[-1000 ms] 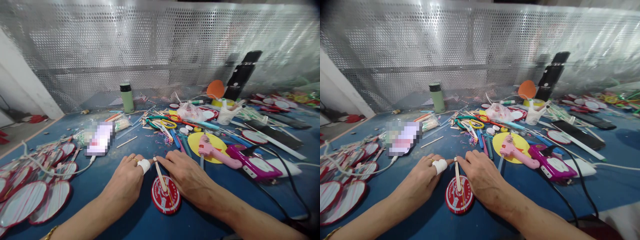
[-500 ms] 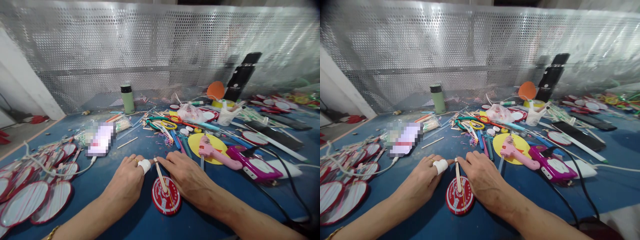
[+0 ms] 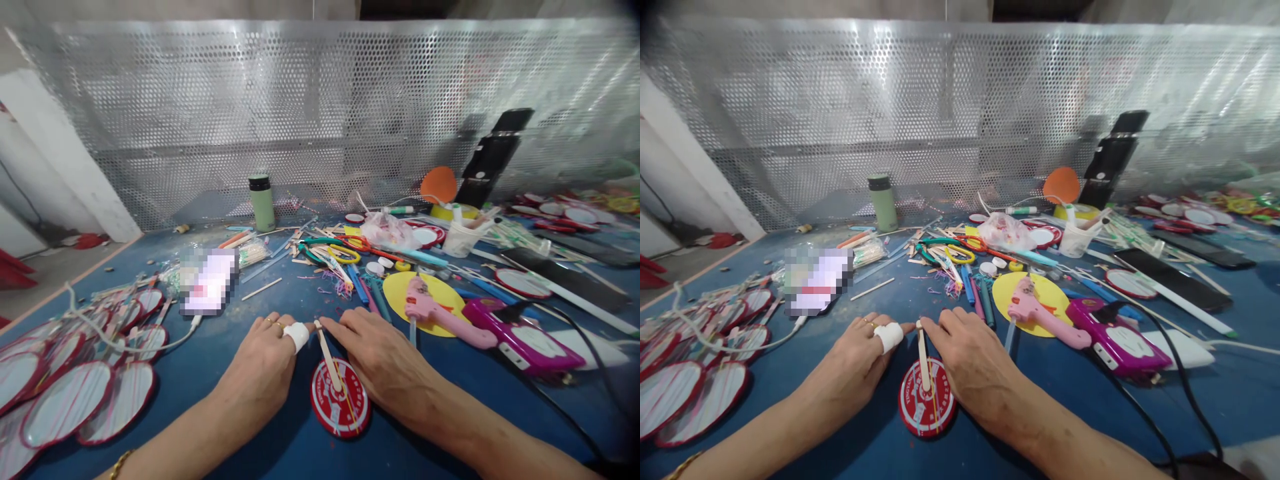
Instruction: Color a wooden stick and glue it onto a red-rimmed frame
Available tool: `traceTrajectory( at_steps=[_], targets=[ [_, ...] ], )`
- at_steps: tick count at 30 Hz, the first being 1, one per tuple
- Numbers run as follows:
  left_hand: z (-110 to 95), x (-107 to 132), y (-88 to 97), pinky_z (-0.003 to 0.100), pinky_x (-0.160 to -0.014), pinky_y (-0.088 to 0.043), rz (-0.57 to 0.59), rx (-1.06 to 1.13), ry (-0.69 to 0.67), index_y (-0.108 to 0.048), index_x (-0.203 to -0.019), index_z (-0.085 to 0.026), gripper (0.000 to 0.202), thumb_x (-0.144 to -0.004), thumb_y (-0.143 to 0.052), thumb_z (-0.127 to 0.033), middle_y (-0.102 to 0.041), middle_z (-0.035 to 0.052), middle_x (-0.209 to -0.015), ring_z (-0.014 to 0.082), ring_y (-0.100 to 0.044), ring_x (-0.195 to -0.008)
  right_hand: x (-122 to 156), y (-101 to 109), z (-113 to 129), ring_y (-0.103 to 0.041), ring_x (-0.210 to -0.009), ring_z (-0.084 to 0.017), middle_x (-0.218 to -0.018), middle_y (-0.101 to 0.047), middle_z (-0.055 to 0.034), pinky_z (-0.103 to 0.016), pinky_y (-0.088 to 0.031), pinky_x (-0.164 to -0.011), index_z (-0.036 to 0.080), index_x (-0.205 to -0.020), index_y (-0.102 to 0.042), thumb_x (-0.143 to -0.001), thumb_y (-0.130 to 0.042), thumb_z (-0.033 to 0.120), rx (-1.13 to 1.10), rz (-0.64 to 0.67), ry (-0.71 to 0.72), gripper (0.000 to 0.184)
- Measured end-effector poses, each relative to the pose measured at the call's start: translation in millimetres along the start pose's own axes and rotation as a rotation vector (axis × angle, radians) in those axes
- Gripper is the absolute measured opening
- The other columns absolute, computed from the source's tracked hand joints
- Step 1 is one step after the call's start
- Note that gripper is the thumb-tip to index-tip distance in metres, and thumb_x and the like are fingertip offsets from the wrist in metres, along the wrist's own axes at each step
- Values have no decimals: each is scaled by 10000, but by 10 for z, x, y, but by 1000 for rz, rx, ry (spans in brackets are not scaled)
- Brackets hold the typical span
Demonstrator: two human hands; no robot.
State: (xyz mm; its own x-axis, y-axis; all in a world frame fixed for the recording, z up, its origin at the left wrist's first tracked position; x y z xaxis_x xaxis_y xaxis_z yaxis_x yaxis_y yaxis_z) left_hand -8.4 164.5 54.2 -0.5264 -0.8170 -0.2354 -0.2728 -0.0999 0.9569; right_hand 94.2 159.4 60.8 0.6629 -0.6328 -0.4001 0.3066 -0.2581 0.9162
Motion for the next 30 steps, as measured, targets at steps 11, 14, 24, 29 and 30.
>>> traceTrajectory(
  at_steps=[11, 14, 24, 29, 30],
  targets=[
    [-11, 16, -9, 519, -909, -511, 20, -14, 13, -595, -1366, -224, 497, -961, -375, -39, -676, 117, -1079, 273, -605, -991, 26, -35, -23, -568, -891, -241, -993, -609, -78, -427, -538, -796, 176, -1324, -550, -877, -560, 32, -28, 37, -14, 469],
    [-2, 9, -18, 520, -902, -511, 23, -7, 11, -589, -1371, -209, 497, -962, -365, -38, -673, 121, -1071, 274, -603, -984, 27, -36, -24, -570, -900, -236, -1001, -609, -80, -430, -543, -812, 177, -1333, -543, -883, -558, 27, -36, 34, -15, 474],
    [8, 18, -24, 534, -883, -510, 6, 0, 6, -602, -1344, -210, 484, -963, -347, -55, -669, 118, -1054, 283, -600, -966, -2, -9, -5, -591, -892, -254, -1002, -630, -112, -474, -571, -803, 127, -1322, -568, -901, -596, 65, -23, 33, -5, 427],
    [0, 29, -4, 535, -889, -511, -41, 37, -40, -631, -1298, -175, 455, -969, -334, -71, -677, 131, -1025, 284, -616, -971, 14, 0, -17, -599, -929, -265, -1030, -634, -112, -487, -571, -830, 126, -1332, -556, -876, -608, 36, -38, 15, -13, 468],
    [0, 34, 6, 533, -881, -515, -51, 40, -43, -635, -1291, -171, 454, -968, -332, -71, -678, 132, -1019, 286, -617, -967, 17, -2, -21, -598, -930, -265, -1031, -633, -113, -484, -572, -827, 124, -1328, -557, -871, -614, 38, -42, 14, -16, 469]
  ],
)
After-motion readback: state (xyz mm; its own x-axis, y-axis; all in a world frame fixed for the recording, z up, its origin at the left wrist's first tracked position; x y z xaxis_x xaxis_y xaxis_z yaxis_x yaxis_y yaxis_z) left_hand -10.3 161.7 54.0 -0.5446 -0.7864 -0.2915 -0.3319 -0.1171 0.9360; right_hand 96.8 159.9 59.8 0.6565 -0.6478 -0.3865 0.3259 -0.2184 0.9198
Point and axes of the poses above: each hand's wrist, its own x-axis away from the middle knuckle, its own y-axis out of the back of the hand, z = x × y, the point moved 10 cm from there along -x, towards the middle knuckle
